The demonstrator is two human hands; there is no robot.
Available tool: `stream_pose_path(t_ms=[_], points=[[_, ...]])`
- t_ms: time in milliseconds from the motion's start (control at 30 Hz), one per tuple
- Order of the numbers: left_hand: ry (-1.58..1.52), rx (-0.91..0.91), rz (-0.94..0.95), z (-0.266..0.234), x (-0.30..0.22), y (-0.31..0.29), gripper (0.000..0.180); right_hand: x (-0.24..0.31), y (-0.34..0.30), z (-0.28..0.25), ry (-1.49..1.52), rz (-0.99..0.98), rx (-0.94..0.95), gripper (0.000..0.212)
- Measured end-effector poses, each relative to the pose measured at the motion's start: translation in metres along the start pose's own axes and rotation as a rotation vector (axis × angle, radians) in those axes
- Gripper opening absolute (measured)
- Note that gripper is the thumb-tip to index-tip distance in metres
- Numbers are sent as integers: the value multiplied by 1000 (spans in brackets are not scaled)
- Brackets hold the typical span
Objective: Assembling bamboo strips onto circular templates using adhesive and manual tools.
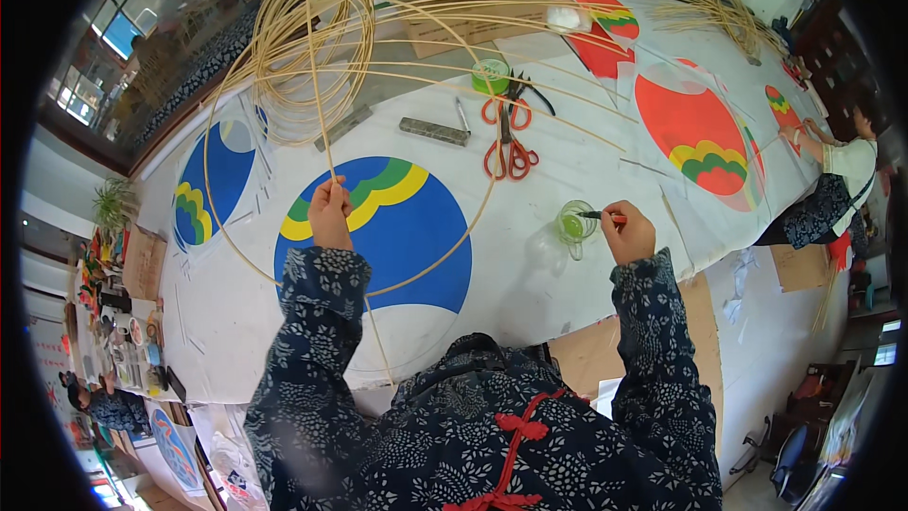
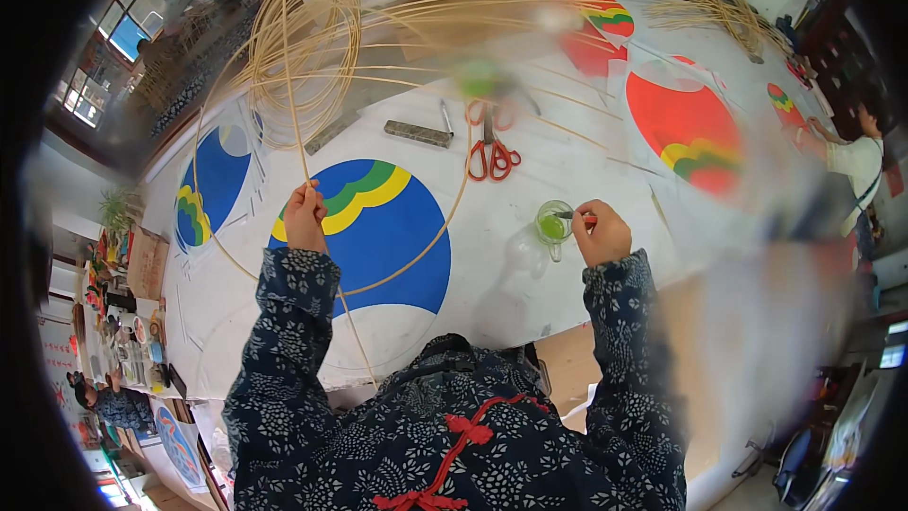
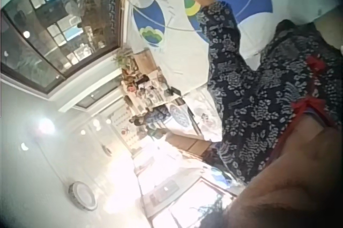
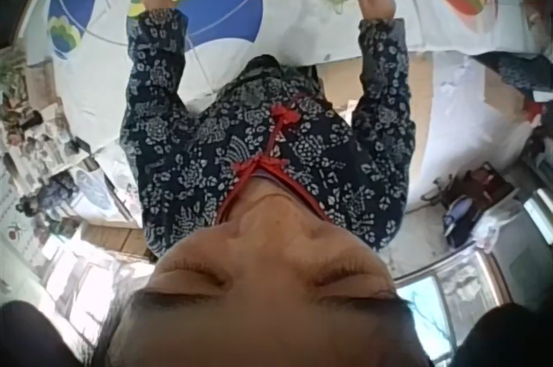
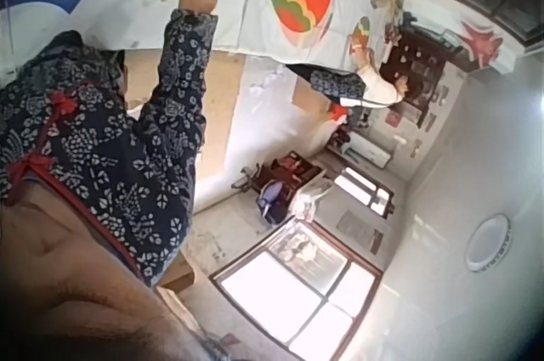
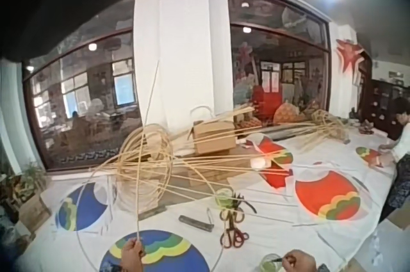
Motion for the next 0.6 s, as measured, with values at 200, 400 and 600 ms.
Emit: stream_pose_path(t_ms=[200, 400, 600], points=[[-144, 83, -222, 4, -2, 4, 15, -44, 14, 51, -146, 16, 197, 14], [-166, 103, -271, 9, -21, -3, 14, -58, 15, 45, -22, 108, 93, 21], [-193, 82, -303, 15, -37, 2, 14, -81, 10, 71, -43, 39, -36, 24]])
Point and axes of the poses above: each hand's wrist, its own y-axis towards the middle knuckle, its own z-axis out of the palm, x = y × z, the point moved 5 cm from there along y, towards the middle knuckle, and after that the axes turned 6 degrees about z, right-handed, at the moved point
